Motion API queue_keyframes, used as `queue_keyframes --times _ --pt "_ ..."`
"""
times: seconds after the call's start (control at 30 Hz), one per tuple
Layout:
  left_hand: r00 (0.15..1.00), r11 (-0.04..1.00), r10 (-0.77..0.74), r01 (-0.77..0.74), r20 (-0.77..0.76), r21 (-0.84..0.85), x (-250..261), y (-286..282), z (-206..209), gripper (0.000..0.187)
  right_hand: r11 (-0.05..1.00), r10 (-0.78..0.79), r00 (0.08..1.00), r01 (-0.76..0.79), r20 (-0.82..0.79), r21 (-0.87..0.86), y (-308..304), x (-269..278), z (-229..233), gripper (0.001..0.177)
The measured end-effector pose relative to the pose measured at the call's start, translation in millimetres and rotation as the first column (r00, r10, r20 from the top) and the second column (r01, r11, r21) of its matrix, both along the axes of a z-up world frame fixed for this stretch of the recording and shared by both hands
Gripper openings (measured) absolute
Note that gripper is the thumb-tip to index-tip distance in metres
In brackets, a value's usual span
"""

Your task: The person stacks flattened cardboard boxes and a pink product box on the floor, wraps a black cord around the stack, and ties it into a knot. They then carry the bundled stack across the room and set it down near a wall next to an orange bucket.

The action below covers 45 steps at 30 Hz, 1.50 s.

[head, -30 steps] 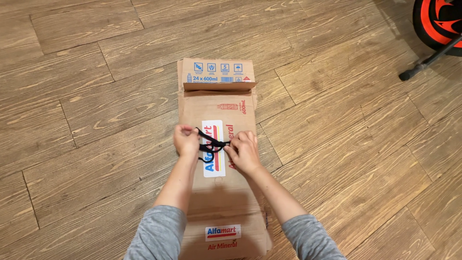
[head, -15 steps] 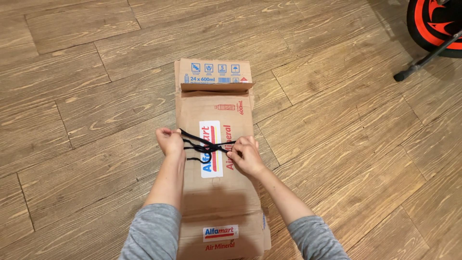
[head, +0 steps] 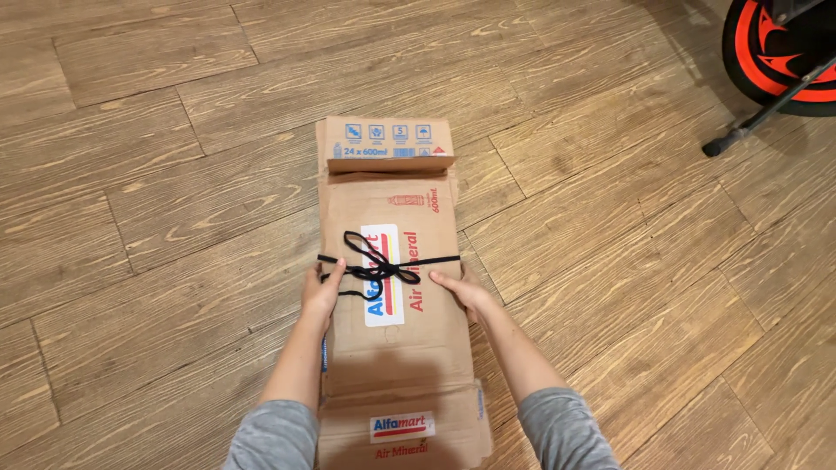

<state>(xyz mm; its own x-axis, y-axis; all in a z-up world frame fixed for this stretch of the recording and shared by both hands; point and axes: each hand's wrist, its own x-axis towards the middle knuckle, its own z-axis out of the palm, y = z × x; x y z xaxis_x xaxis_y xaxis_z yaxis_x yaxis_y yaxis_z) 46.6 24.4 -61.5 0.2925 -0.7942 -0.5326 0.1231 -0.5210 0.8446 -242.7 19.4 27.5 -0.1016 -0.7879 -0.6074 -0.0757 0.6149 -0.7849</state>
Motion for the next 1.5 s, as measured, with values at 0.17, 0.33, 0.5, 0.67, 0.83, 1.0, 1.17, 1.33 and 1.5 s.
queue_keyframes --times 0.17,0.33,0.5,0.67,0.83,1.0,1.17,1.33,1.5 --pt "0.971 0.962 -0.238 0.236 -0.006 0.134 4.1 17.3 37.7 0.074 0.998 0.034 0.993 -0.039 -0.112 -0.04 -20.9 -24.5 8.8 0.102" --pt "0.225 0.436 -0.861 0.788 0.456 0.435 16.5 8.1 86.3 0.06 0.927 0.296 0.928 -0.336 -0.226 -0.167 -35.4 -53.8 34.1 0.093" --pt "0.676 0.788 -0.313 0.577 0.667 -0.215 5.6 -27.4 108.1 0.031 0.82 0.484 0.772 -0.565 -0.411 -0.095 -55.2 -58.7 59.2 0.085" --pt "0.816 0.747 0.031 0.364 0.577 -0.556 28.1 -53.6 93.5 0.03 0.767 0.527 0.664 -0.641 -0.531 -0.04 -63.2 -51.9 81.4 0.086" --pt "0.768 0.808 -0.082 0.425 0.636 -0.409 40.5 -52.6 65.7 0.025 0.717 0.462 0.537 -0.695 -0.706 -0.06 -66.2 -35.5 102.2 0.084" --pt "0.87 0.809 -0.155 0.383 0.467 -0.445 29.6 -45.0 63.2 0.039 0.698 0.4 0.345 -0.715 -0.849 0.039 -62.0 -17.6 113.5 0.08" --pt "0.949 0.9 -0.281 0.312 0.143 -0.305 29.7 -31.9 64.5 0.038 0.613 0.318 0.324 -0.787 -0.891 -0.068 -60.1 -5.0 121.1 0.08" --pt "0.906 0.916 -0.229 0.076 -0.357 -0.394 56.3 -31.9 23.6 0.037 0.526 0.179 0.271 -0.839 -0.946 -0.141 -59.8 13.2 109.8 0.073" --pt "0.972 0.928 0.149 -0.074 0.181 -0.366 87.1 -40.0 -25.7 0.036 0.443 -0.087 0.227 -0.863 -0.97 -0.241 -39.8 45.8 63.5 0.049"
